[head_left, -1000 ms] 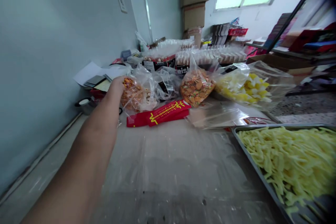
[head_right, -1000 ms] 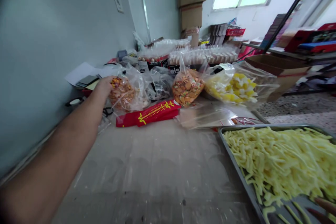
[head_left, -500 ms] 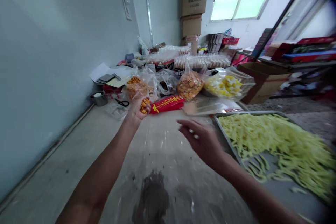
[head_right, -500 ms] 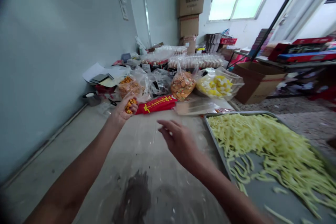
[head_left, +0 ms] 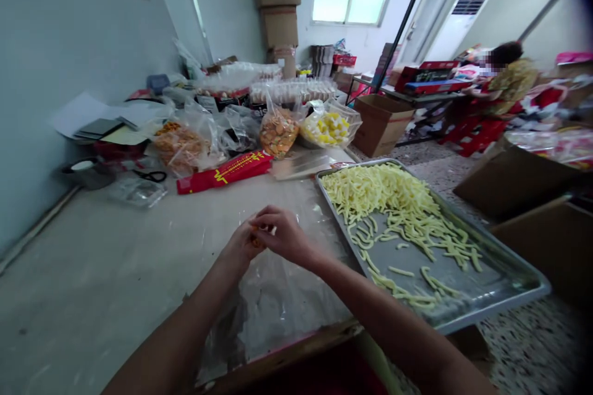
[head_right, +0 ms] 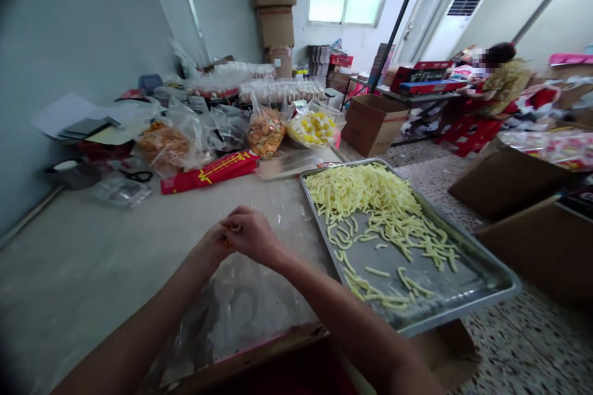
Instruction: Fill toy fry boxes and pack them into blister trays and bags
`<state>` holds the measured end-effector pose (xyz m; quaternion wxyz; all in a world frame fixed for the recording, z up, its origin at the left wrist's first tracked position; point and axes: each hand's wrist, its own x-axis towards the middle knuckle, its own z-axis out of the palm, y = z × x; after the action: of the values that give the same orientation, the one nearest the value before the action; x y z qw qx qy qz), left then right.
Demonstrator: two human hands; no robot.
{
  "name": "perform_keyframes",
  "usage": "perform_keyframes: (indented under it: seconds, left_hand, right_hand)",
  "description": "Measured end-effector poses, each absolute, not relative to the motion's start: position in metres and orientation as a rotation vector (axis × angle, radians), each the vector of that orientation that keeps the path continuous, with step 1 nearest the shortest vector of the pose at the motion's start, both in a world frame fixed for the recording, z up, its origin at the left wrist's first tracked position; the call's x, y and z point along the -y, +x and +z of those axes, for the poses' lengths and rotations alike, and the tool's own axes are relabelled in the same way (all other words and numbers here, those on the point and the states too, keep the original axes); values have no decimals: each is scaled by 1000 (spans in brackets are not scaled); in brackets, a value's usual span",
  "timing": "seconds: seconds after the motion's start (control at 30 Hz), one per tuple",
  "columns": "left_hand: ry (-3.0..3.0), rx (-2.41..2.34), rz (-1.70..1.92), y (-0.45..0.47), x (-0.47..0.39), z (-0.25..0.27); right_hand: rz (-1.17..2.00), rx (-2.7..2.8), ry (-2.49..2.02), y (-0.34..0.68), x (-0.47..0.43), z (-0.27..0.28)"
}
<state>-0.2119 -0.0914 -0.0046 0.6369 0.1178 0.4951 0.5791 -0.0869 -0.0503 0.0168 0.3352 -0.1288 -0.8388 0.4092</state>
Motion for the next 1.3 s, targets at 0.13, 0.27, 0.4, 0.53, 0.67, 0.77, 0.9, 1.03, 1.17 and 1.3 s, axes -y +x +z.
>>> perform_keyframes:
  seconds: [0.13, 0.27, 0.4, 0.53, 0.67, 0.77, 0.9, 1.03, 1.17, 1.3]
  left_hand:
    - [88, -996, 1264, -221, 74, -10]
    - [-8, -920, 1274, -248, 58, -7]
    - [-8, -933, 1298, -269, 45, -7]
    - [30, -871, 1248, -276, 38, -13]
    - [98, -875, 1194, -274, 34, -18]
    - [131, -916, 1162, -269, 32, -17]
    - [182, -957, 1148, -263, 32, -18]
    - [191, -940, 1116, -261, 33, -21]
    - [146, -938, 1118, -262, 36, -23]
    - [164, -941, 1160, -259, 38, -24]
  right_hand:
    - [1291, 2083, -673, -46, -14, 6]
    - [1030, 2183, -1087, -20, -94, -10]
    - [826, 2355, -1196, -34, -129, -24]
    - [606, 2605, -1173, -53, -125, -27]
    - [479, 2819, -1061, -53, -112, -24]
    - [375, 2928, -1071, -51, -116, -24]
    - [403, 2891, -1244, -61, -142, -26]
    - [473, 2908, -1256, -73, -158, -25]
    - [408, 2930, -1141, -69, -142, -24]
    - [361, 2840, -1100, -65, -119, -13]
